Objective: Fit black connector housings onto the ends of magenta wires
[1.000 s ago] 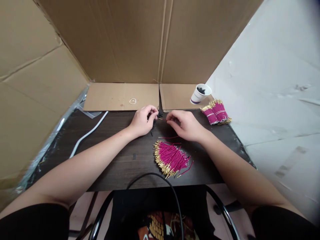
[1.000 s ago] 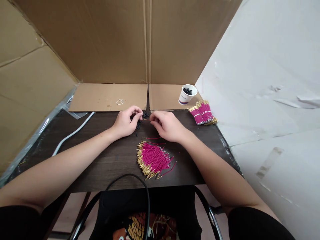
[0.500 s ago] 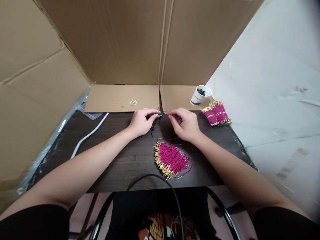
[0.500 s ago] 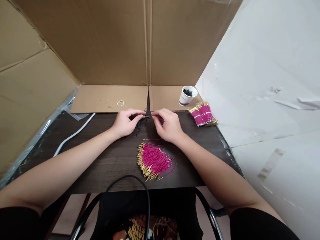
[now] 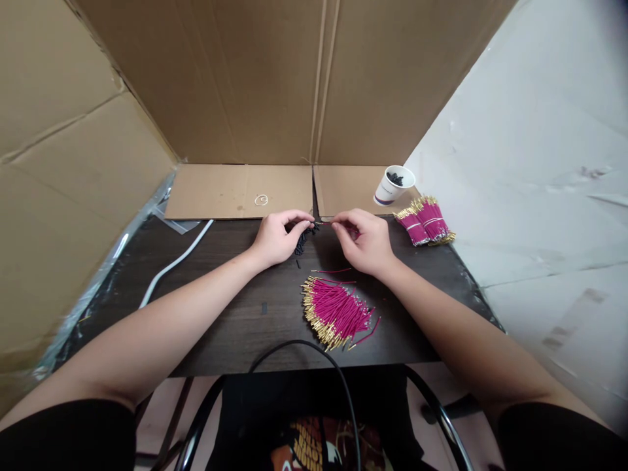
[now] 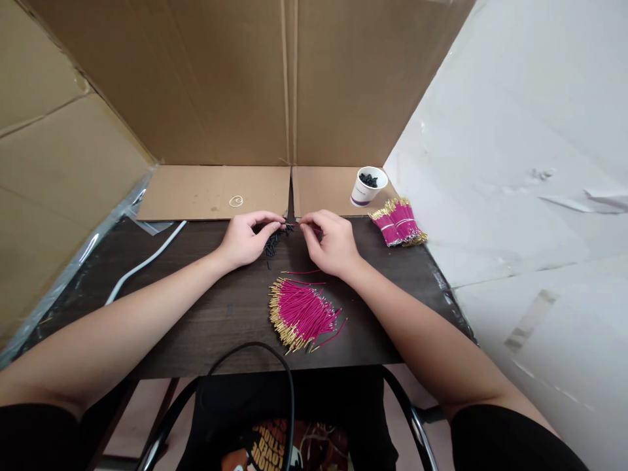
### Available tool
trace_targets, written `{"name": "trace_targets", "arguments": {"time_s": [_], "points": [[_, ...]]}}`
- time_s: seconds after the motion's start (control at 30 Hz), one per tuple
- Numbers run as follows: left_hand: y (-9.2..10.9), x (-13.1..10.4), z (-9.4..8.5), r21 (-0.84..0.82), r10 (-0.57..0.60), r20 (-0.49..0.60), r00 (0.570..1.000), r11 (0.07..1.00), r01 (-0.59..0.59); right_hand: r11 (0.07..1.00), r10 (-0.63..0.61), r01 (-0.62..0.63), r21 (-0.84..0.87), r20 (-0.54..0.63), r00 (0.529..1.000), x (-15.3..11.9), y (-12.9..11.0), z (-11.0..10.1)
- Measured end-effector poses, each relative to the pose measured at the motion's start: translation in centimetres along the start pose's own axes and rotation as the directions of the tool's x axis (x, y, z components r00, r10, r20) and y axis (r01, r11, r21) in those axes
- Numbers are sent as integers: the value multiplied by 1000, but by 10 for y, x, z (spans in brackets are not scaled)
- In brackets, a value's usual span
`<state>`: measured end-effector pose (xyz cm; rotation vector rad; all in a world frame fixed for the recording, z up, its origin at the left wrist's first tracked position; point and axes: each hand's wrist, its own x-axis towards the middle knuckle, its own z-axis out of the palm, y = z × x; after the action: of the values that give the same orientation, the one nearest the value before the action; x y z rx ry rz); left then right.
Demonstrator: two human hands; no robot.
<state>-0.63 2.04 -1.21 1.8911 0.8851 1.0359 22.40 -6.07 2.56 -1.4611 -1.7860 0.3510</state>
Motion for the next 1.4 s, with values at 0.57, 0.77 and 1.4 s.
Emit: {"name": "trace_targets", "arguments": {"time_s": [0.57,0.77,1.4], "points": [[3,-1,0,70,34,-5,999,997,-34,1000,-6,6,1,16,1000,1,3,0],[2,-1,1,30,30,-1,1000,999,-30,999,-32,33,-9,43,999,-1,4,1],[11,-6,-1,141,215,15,976,966,-215,961,106,-110,255,27,994,1,7,9]]}}
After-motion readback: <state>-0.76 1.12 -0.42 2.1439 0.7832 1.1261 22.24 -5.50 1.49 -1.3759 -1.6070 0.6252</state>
